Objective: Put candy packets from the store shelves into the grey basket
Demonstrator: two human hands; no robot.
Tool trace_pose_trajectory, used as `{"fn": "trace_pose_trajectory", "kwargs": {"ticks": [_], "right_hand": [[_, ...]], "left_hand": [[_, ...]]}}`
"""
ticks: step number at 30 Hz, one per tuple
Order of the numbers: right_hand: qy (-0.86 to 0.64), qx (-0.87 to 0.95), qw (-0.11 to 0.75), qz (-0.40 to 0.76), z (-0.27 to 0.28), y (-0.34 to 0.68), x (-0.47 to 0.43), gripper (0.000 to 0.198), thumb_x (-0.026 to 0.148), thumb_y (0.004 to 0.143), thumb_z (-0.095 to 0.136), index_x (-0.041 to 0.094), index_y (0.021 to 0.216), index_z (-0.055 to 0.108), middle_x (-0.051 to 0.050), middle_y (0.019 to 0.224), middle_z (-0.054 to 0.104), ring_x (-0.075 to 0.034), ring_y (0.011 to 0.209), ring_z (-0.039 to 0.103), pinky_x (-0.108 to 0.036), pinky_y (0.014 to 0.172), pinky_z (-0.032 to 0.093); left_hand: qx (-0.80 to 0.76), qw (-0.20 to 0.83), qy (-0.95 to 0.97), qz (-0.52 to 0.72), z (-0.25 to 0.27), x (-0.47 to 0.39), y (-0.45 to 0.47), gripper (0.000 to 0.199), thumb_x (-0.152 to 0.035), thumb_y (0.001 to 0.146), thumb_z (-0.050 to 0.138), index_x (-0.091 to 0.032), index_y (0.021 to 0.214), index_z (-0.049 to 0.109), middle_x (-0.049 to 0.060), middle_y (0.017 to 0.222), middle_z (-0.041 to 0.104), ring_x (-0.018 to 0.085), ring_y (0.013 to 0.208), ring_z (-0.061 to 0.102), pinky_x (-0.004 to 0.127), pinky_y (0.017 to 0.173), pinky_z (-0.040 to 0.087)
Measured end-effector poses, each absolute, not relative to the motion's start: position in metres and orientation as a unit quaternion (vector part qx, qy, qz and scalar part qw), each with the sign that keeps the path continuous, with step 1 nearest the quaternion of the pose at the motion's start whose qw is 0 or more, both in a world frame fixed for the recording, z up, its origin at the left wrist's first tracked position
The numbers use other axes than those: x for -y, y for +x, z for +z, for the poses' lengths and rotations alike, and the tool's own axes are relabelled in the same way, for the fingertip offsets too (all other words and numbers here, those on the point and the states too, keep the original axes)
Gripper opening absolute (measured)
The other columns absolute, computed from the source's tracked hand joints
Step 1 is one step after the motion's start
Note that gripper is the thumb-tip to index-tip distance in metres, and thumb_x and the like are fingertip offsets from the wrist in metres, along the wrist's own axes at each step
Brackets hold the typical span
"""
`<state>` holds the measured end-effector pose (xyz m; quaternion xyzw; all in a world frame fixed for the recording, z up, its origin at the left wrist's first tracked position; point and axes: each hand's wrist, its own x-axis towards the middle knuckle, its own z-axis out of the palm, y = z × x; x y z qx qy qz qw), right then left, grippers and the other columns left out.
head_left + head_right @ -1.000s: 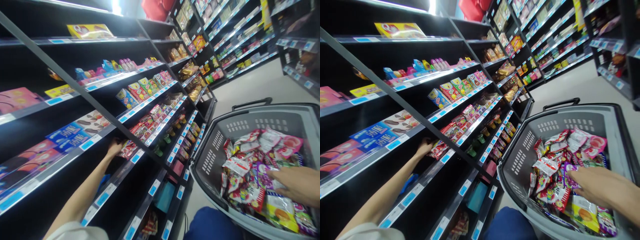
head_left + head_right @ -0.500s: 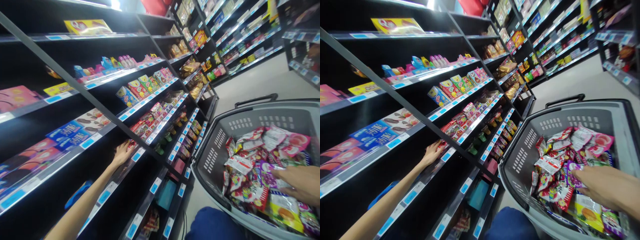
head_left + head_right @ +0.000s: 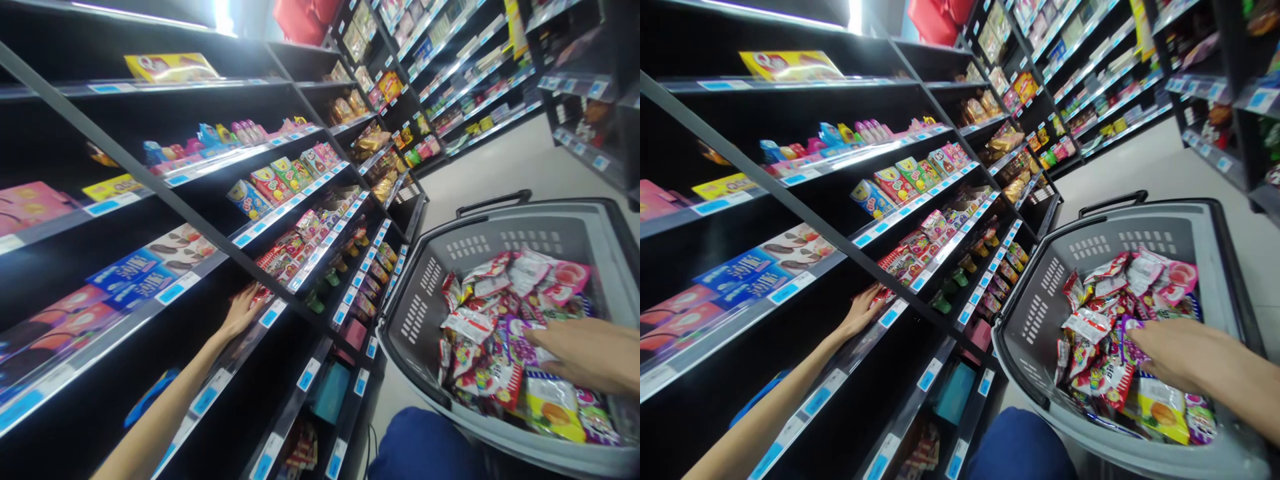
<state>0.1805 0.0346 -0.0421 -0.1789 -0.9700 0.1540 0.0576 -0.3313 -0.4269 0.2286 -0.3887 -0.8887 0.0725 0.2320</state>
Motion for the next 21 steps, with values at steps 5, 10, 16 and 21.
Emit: {"fn": "trace_pose_trajectory", "kwargs": {"ticks": [5,10,16,21], "right_hand": [[-0.184,0.966,-0.080,0.161,-0.010,0.177,-0.023,0.024,0.023,0.089,0.055,0.020,0.104,0.072,-0.031,0.110,0.068,-0.040,0.104,0.069,-0.052,0.087,0.047],[-0.197,0.961,-0.085,0.177,0.000,0.179,-0.020,0.018,0.020,0.088,0.059,0.023,0.098,0.073,-0.029,0.109,0.069,-0.040,0.106,0.068,-0.053,0.089,0.047],[-0.192,0.963,-0.123,0.146,0.000,0.180,-0.021,0.025,0.023,0.093,0.056,0.016,0.111,0.072,-0.027,0.114,0.069,-0.040,0.109,0.067,-0.051,0.090,0.049],[-0.183,0.964,-0.150,0.119,0.014,0.178,-0.016,0.034,0.021,0.094,0.054,0.007,0.121,0.067,-0.027,0.115,0.069,-0.041,0.111,0.067,-0.050,0.089,0.049]], "left_hand": [[0.888,0.233,-0.374,0.131,0.223,0.427,-0.316,0.065,-0.055,0.100,0.024,-0.020,0.153,0.041,0.011,0.162,0.033,0.030,0.150,0.027,0.054,0.122,0.023],[0.922,0.201,-0.303,0.133,0.221,0.418,-0.298,0.062,-0.053,0.101,0.016,-0.030,0.155,0.037,0.005,0.169,0.016,0.037,0.154,0.011,0.072,0.115,0.022],[0.934,0.184,-0.273,0.139,0.231,0.409,-0.301,0.057,-0.051,0.101,0.019,-0.036,0.153,0.039,0.001,0.169,0.013,0.041,0.153,0.014,0.075,0.110,0.028],[0.924,0.213,-0.285,0.141,0.227,0.408,-0.292,0.055,-0.045,0.102,0.025,-0.030,0.148,0.050,0.007,0.167,0.023,0.041,0.152,0.017,0.075,0.112,0.023]]}}
